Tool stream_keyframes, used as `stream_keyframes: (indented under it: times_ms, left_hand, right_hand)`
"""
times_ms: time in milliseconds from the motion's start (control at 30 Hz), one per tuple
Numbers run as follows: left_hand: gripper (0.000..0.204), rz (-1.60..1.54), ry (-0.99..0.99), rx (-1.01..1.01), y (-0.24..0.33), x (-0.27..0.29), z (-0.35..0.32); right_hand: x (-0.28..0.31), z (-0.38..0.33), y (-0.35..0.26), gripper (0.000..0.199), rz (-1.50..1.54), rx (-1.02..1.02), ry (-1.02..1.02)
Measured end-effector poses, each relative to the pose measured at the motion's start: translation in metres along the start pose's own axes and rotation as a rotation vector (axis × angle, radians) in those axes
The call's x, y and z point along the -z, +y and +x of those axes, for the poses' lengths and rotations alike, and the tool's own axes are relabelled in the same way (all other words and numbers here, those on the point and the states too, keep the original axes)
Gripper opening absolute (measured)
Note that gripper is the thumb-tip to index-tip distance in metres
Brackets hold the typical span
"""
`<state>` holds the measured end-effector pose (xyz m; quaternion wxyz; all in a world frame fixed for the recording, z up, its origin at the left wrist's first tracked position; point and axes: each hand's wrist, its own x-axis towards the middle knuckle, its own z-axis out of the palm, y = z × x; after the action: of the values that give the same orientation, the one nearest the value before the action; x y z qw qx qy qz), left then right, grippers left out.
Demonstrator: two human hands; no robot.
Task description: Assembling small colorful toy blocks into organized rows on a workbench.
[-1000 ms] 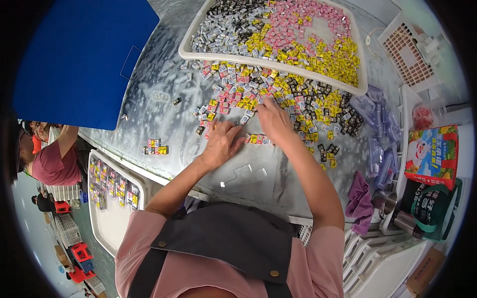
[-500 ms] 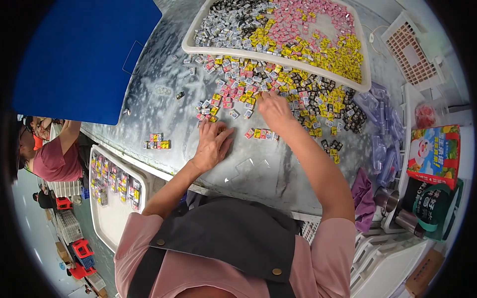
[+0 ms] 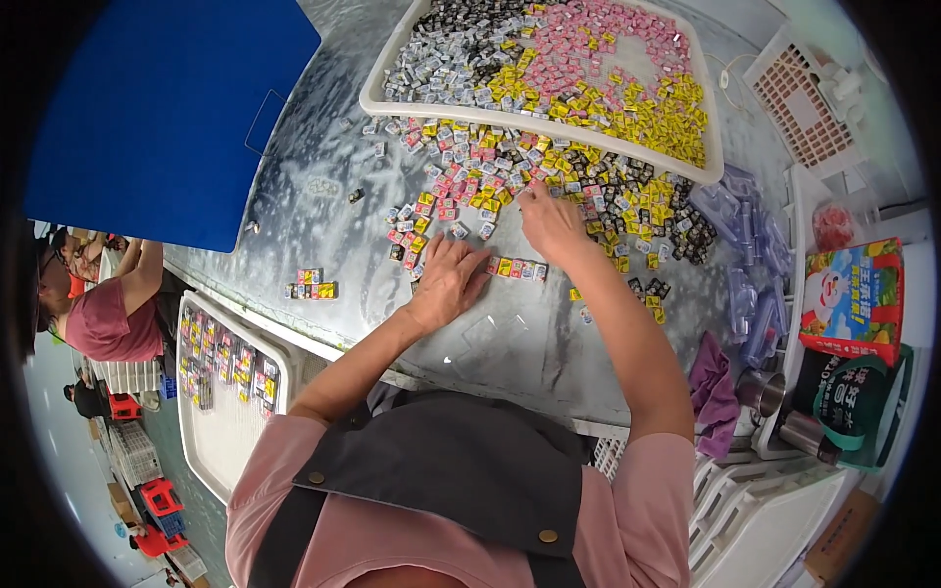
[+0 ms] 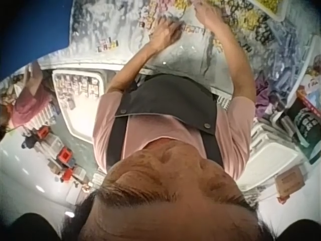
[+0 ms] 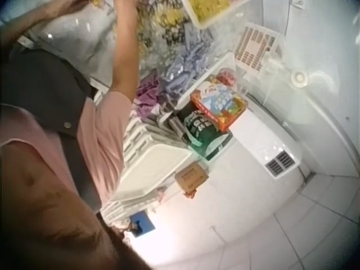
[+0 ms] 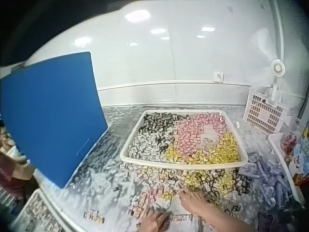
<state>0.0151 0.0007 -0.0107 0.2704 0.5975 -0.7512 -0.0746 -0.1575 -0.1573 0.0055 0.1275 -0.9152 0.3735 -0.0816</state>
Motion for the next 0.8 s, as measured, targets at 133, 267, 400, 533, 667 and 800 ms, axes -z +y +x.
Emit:
stream_keyframes:
  times_ms: [133, 267, 400, 533, 667, 800]
  left_hand:
    - [0.035, -0.007, 0.017, -0.006, 0.002, -0.004, -0.001]
    - [0.04, 0.035, 0.036, 0.041, 0.005, 0.005, -0.018]
    - [0.04, 0.072, 0.158, 0.089, 0.001, 0.032, -0.043]
    - [0.036, 0.109, 0.276, 0.224, -0.024, 0.039, -0.059]
    - [0.024, 0.07, 0.272, 0.24, -0.028, 0.043, -0.055]
    - [0.032, 0.13, 0.129, 0.142, -0.009, 0.035, -0.052]
  right_hand:
    - [0.003, 0.008, -0.014, 0.021, -0.085, -0.03, -0.123]
    - [0.021, -0.013, -0.025, 0.023, 0.049, -0.096, -0.012]
    - [0.019, -0.081, -0.018, 0.022, 0.235, -0.192, 0.162]
    - [-0.001, -0.109, -0.017, 0.022, 0.225, -0.338, 0.12]
    - [-0.01, -0.106, -0.022, 0.025, 0.232, -0.377, 0.119]
    - [-0.006, -0.109, -0.021, 0.03, 0.294, -0.393, 0.089]
